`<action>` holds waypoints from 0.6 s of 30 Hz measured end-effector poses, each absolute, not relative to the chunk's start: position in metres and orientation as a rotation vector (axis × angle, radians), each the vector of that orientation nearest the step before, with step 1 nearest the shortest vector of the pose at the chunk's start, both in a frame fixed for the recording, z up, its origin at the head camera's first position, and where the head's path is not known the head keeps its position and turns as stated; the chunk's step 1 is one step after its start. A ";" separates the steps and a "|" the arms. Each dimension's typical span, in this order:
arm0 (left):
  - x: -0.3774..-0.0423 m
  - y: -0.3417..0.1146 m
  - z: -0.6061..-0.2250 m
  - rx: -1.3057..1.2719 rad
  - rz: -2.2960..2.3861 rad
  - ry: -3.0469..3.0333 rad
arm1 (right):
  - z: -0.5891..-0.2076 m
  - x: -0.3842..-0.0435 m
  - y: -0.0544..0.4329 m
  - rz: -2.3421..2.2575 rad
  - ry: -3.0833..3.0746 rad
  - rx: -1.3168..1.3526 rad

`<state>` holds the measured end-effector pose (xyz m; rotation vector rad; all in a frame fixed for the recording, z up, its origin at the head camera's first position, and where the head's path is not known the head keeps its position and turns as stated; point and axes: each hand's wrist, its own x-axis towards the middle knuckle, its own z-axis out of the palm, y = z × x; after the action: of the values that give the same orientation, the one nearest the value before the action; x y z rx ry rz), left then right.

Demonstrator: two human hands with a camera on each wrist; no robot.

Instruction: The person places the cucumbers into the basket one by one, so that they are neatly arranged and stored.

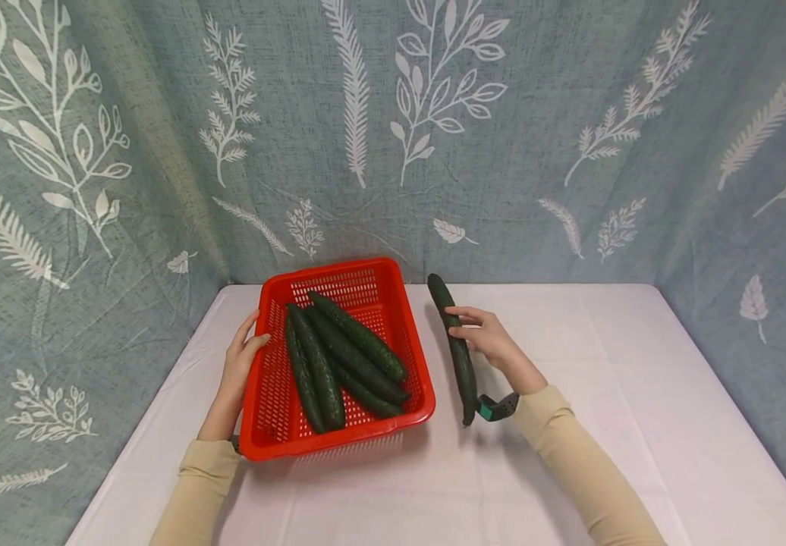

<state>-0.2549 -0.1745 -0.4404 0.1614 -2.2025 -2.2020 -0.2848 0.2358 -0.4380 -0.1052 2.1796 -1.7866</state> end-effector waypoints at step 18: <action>-0.267 -0.180 -0.460 0.193 -2.194 -2.180 | -0.392 -0.281 0.224 -1.883 2.131 -0.185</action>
<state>-0.2670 -0.1803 -0.4603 0.1926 -2.1795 -2.1943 -0.2814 0.2236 -0.3922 -0.1855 2.1311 -1.8830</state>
